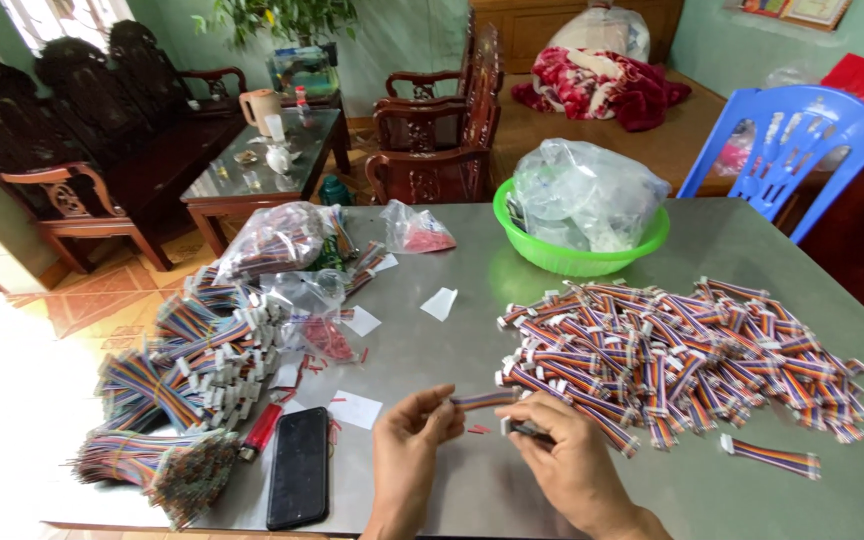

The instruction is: The person picks up multicolored wires and bundles them together, placing the bundles into a plastic bag.

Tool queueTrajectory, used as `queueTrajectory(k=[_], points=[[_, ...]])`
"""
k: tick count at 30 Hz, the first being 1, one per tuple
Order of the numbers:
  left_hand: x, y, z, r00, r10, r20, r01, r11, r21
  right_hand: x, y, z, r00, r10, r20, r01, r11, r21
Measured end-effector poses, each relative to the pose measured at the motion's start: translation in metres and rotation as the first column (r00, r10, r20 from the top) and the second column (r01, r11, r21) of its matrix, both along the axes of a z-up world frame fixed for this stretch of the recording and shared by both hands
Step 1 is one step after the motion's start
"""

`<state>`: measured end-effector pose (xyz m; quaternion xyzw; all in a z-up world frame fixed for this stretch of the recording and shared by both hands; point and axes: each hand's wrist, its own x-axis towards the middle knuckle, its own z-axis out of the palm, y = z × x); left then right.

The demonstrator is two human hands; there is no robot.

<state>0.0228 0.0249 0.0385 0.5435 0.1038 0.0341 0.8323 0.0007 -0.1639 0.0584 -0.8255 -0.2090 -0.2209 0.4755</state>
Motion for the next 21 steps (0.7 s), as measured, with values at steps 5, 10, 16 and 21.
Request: queueTrajectory(k=[5, 10, 16, 21], points=[[-0.018, -0.015, -0.009, 0.991, -0.088, -0.098, 0.075, 0.989, -0.126, -0.009, 0.003, 0.000, 0.993, -0.053, 0.105, 0.068, 0.987, -0.146], [-0.020, -0.019, -0.017, 0.980, -0.121, -0.157, 0.097, 0.984, -0.150, -0.007, 0.005, -0.007, 0.979, -0.012, 0.205, 0.058, 0.974, -0.218], [-0.017, -0.020, -0.032, 0.975, -0.195, -0.107, 0.154, 0.938, -0.311, -0.007, 0.006, -0.018, 0.988, 0.033, 0.152, -0.021, 0.996, -0.081], [-0.015, -0.018, -0.037, 0.961, -0.266, -0.072, 0.224, 0.905, -0.361, -0.006, 0.010, -0.022, 0.991, 0.090, 0.100, -0.083, 0.994, -0.072]])
